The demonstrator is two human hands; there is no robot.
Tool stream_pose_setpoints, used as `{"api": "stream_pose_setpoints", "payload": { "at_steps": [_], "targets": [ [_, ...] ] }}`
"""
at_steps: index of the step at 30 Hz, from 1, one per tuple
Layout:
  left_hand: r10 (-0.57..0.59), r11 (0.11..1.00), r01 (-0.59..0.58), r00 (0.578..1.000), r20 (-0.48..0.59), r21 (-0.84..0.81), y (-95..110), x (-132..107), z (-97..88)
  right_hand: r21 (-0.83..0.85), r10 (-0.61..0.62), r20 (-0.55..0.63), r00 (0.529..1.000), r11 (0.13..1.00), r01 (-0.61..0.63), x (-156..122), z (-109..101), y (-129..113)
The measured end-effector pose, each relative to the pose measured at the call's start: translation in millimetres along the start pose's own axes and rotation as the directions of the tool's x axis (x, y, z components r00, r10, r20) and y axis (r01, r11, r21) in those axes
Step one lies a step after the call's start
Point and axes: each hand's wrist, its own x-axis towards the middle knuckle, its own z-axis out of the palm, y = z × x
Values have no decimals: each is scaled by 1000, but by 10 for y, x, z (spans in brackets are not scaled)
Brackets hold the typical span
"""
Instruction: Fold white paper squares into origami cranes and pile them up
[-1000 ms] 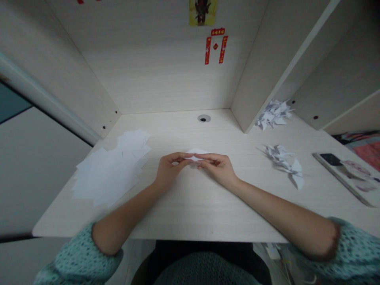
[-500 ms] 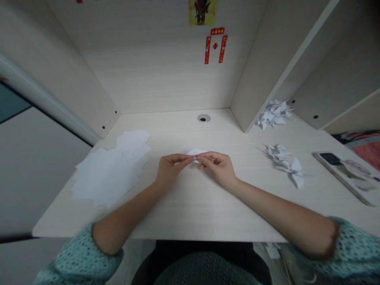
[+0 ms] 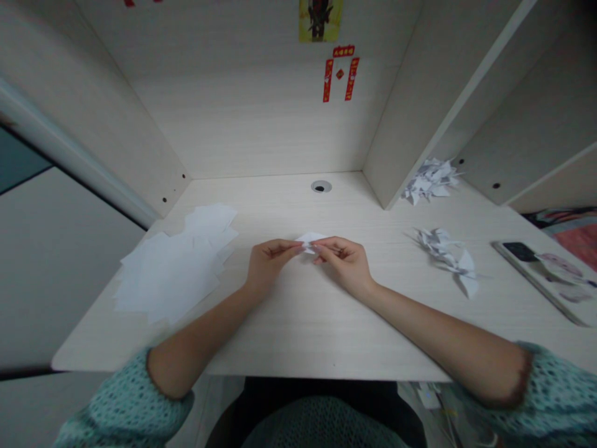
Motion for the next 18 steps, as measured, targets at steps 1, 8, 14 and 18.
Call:
{"api": "stream_pose_setpoints", "payload": {
  "at_steps": [1,8,14,18],
  "targets": [
    [-4,1000,4,1000,-4,0,-5,2,-3,-7,-3,-7,1000,1000,3,3,-3,1],
    [-38,998,37,998,-40,-43,17,2,11,58,3,-23,1000,998,-2,4,4,-5],
    [2,997,-4,1000,-20,-76,-2,-1,5,83,18,-28,999,996,-16,-3,9,-10],
    [-11,996,10,1000,-18,-85,-46,18,-9,64,5,-49,999,998,-2,-4,-1,-11]
  ]
}}
